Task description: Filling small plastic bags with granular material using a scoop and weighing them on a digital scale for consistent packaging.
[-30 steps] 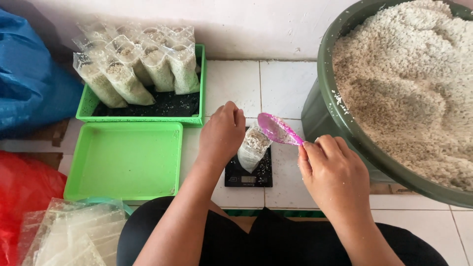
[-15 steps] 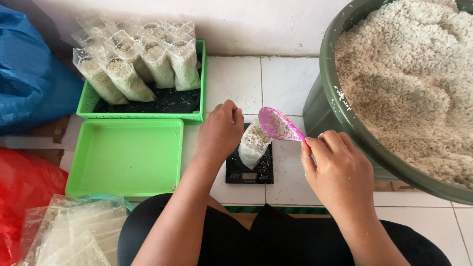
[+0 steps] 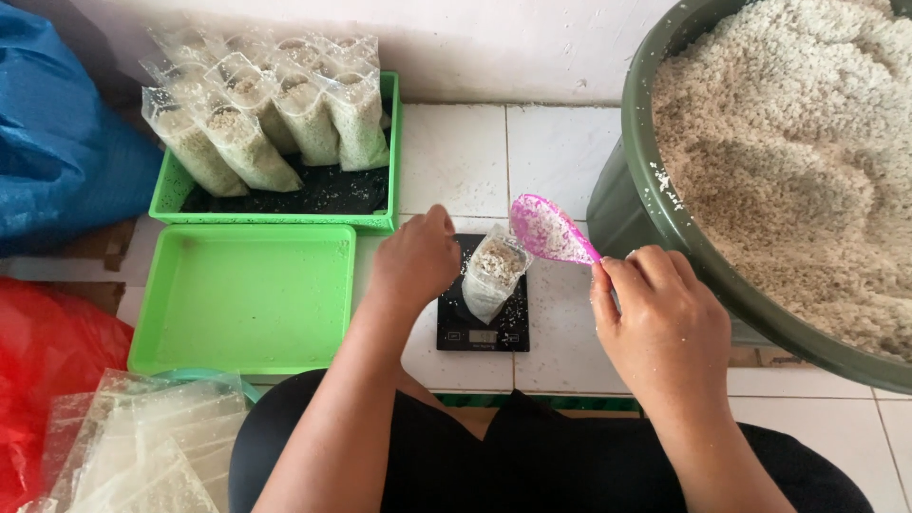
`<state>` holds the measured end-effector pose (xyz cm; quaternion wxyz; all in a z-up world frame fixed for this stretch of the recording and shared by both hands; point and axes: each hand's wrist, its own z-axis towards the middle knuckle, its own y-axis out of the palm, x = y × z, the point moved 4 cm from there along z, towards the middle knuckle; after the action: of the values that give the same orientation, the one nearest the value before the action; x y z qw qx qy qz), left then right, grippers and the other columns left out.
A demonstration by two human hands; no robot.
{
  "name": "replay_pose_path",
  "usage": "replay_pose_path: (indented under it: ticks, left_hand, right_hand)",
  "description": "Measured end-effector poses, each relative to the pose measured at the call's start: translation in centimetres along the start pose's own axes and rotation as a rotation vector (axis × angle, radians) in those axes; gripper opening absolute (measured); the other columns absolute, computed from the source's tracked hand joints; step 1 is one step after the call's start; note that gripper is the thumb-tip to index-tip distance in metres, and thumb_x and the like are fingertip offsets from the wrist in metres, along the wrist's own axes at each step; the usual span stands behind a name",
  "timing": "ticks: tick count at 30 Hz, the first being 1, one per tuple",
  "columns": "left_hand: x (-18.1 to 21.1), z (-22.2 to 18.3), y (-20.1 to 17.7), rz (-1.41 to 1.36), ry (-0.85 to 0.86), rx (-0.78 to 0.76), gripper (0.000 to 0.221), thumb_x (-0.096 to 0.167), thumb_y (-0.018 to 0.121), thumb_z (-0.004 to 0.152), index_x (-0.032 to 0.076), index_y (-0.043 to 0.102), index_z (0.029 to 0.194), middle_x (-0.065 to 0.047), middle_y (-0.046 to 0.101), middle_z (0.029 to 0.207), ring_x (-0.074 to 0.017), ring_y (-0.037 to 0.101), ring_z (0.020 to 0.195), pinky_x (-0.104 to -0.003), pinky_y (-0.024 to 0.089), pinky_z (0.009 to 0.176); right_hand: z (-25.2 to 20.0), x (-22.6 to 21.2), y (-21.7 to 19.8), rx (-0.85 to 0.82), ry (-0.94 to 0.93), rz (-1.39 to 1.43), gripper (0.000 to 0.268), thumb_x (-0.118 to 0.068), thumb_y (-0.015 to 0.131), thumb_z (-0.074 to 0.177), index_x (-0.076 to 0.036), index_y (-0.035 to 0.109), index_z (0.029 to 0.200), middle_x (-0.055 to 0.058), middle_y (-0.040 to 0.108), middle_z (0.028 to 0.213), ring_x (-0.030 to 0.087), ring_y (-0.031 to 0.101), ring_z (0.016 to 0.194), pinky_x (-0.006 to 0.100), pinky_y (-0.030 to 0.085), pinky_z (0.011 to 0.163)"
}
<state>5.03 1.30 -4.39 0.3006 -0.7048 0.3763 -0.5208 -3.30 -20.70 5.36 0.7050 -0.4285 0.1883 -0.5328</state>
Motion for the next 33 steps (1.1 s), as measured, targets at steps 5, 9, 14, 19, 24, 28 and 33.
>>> replay_pose_path:
  ticks: [5, 9, 14, 19, 24, 28, 33]
  left_hand:
    - [-2.3, 0.4, 1.5, 0.14, 0.042, -0.12, 0.026, 0.012, 0.05, 0.087, 0.019, 0.058, 0.111, -0.005, 0.066, 0.104, -0.0303, 0.063, 0.103, -0.045, 0.051, 0.082]
    - [-1.0, -0.1, 0.6, 0.054, 0.095, -0.198, 0.031, 0.014, 0.069, 0.083, 0.022, 0.06, 0.112, 0.002, 0.07, 0.103, -0.0275, 0.066, 0.106, -0.046, 0.053, 0.09]
    - [0.2, -1.0, -0.8, 0.061, 0.127, -0.253, 0.042, 0.018, 0.077, 0.079, 0.022, 0.059, 0.117, 0.003, 0.071, 0.107, -0.0268, 0.064, 0.11, -0.047, 0.052, 0.093]
    - [-0.2, 0.4, 0.5, 0.047, 0.201, -0.199, 0.037, 0.02, 0.081, 0.076, 0.02, 0.061, 0.108, 0.002, 0.071, 0.098, -0.0264, 0.066, 0.105, -0.045, 0.054, 0.088]
    - [-0.2, 1.2, 1.0, 0.031, 0.255, -0.159, 0.035, 0.021, 0.084, 0.073, 0.018, 0.063, 0.102, 0.001, 0.071, 0.093, -0.0262, 0.067, 0.101, -0.044, 0.054, 0.085]
    - [-0.2, 1.3, 0.9, 0.025, 0.264, -0.143, 0.037, 0.022, 0.086, 0.071, 0.019, 0.064, 0.101, 0.001, 0.07, 0.091, -0.0263, 0.067, 0.101, -0.044, 0.055, 0.085]
    - [-0.1, 1.2, 0.8, 0.038, 0.272, -0.122, 0.037, 0.023, 0.086, 0.071, 0.019, 0.063, 0.099, 0.001, 0.07, 0.088, -0.027, 0.068, 0.098, -0.043, 0.055, 0.083]
  right_hand:
    - [-0.2, -0.2, 0.7, -0.04, 0.006, 0.054, 0.015, -0.018, 0.068, 0.097, -0.011, 0.071, 0.084, 0.003, 0.058, 0.078, 0.019, 0.061, 0.074, 0.028, 0.051, 0.056]
    - [-0.9, -0.5, 2.1, -0.039, -0.036, 0.07, 0.017, -0.024, 0.068, 0.093, -0.01, 0.076, 0.086, 0.008, 0.063, 0.078, 0.023, 0.067, 0.076, 0.029, 0.056, 0.06]
    - [-0.9, -1.0, 2.4, -0.049, -0.044, 0.094, 0.015, -0.02, 0.069, 0.092, -0.007, 0.075, 0.086, 0.01, 0.062, 0.078, 0.023, 0.066, 0.075, 0.029, 0.056, 0.06]
    - [-1.0, -1.7, 3.0, -0.042, -0.081, 0.097, 0.011, -0.016, 0.07, 0.089, -0.007, 0.074, 0.085, 0.008, 0.057, 0.077, 0.022, 0.063, 0.074, 0.028, 0.051, 0.054]
    - [-1.6, -2.3, 4.3, -0.071, -0.094, 0.078, 0.01, -0.014, 0.07, 0.088, -0.006, 0.071, 0.082, 0.007, 0.054, 0.074, 0.023, 0.062, 0.072, 0.028, 0.05, 0.049]
    - [-1.4, -2.3, 4.3, -0.101, -0.075, 0.1, 0.01, -0.014, 0.069, 0.087, -0.007, 0.066, 0.08, 0.004, 0.052, 0.075, 0.021, 0.061, 0.072, 0.028, 0.049, 0.049]
    - [-1.4, -1.4, 5.3, -0.277, 0.02, 0.244, 0.013, -0.019, 0.064, 0.088, -0.017, 0.066, 0.076, -0.003, 0.052, 0.071, 0.019, 0.063, 0.073, 0.031, 0.053, 0.053]
